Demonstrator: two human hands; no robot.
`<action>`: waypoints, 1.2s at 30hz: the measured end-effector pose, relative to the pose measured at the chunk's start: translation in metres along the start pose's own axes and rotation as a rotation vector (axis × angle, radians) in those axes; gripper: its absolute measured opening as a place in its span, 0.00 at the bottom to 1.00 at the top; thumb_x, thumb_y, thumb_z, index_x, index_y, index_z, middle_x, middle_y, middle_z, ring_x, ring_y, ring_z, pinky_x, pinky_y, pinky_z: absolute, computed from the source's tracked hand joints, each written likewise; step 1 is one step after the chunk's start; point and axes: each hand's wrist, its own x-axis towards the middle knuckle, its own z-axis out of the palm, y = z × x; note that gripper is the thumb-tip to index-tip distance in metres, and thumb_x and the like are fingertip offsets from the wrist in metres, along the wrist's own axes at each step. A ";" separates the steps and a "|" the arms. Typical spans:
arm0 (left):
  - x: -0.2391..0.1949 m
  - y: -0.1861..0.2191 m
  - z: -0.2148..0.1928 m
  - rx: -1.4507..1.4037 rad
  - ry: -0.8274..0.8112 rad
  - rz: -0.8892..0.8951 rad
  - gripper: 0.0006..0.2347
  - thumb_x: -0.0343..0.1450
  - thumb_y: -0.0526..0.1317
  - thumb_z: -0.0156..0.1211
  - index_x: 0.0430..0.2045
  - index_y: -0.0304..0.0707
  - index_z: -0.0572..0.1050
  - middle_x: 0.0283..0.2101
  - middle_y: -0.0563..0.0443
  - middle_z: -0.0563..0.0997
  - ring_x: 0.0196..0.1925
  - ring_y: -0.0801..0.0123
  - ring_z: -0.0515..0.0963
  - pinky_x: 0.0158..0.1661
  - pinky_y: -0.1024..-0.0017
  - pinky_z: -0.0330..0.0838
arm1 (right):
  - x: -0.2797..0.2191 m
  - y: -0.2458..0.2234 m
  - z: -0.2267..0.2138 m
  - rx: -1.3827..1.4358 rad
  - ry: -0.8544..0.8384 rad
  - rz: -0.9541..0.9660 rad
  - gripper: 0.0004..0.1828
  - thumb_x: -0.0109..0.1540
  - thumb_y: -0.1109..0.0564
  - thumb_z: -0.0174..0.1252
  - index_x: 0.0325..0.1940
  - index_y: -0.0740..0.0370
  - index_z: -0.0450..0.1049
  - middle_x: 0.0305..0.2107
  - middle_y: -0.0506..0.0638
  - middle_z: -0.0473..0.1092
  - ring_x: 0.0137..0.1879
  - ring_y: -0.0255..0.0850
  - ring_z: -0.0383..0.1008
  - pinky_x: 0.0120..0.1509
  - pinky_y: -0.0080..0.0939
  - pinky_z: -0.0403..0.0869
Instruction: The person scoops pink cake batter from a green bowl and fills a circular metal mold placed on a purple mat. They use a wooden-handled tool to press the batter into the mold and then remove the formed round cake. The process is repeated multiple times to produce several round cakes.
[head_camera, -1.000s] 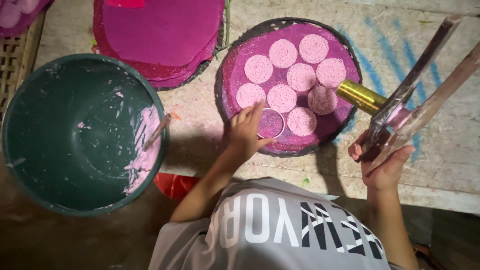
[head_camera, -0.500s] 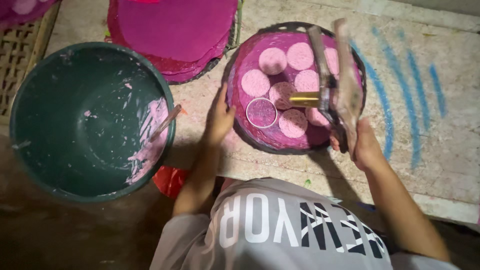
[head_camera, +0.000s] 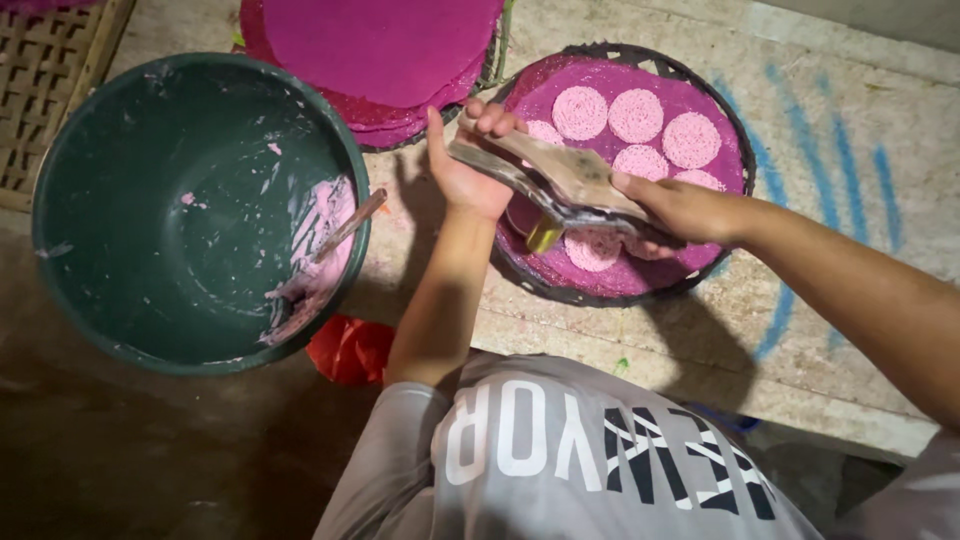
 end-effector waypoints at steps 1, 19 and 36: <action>0.002 0.001 -0.003 -0.012 0.069 0.030 0.21 0.75 0.61 0.49 0.31 0.42 0.68 0.31 0.55 0.68 0.38 0.67 0.70 0.53 0.63 0.66 | 0.002 -0.007 0.002 -0.135 0.118 0.032 0.48 0.71 0.25 0.30 0.30 0.69 0.75 0.20 0.54 0.70 0.27 0.43 0.70 0.32 0.44 0.69; 0.008 -0.009 -0.062 -0.056 0.207 0.169 0.16 0.72 0.58 0.44 0.20 0.51 0.62 0.19 0.64 0.61 0.23 0.76 0.61 0.36 0.72 0.61 | 0.002 -0.037 0.025 -0.707 0.532 -0.021 0.38 0.69 0.31 0.38 0.35 0.63 0.81 0.26 0.66 0.76 0.38 0.62 0.78 0.48 0.60 0.73; 0.008 0.003 -0.058 0.060 0.360 0.198 0.17 0.71 0.56 0.37 0.16 0.49 0.59 0.15 0.62 0.55 0.17 0.75 0.54 0.26 0.70 0.55 | 0.025 -0.011 0.036 -0.718 0.539 -0.025 0.39 0.74 0.33 0.37 0.38 0.66 0.81 0.30 0.69 0.75 0.39 0.64 0.77 0.50 0.62 0.74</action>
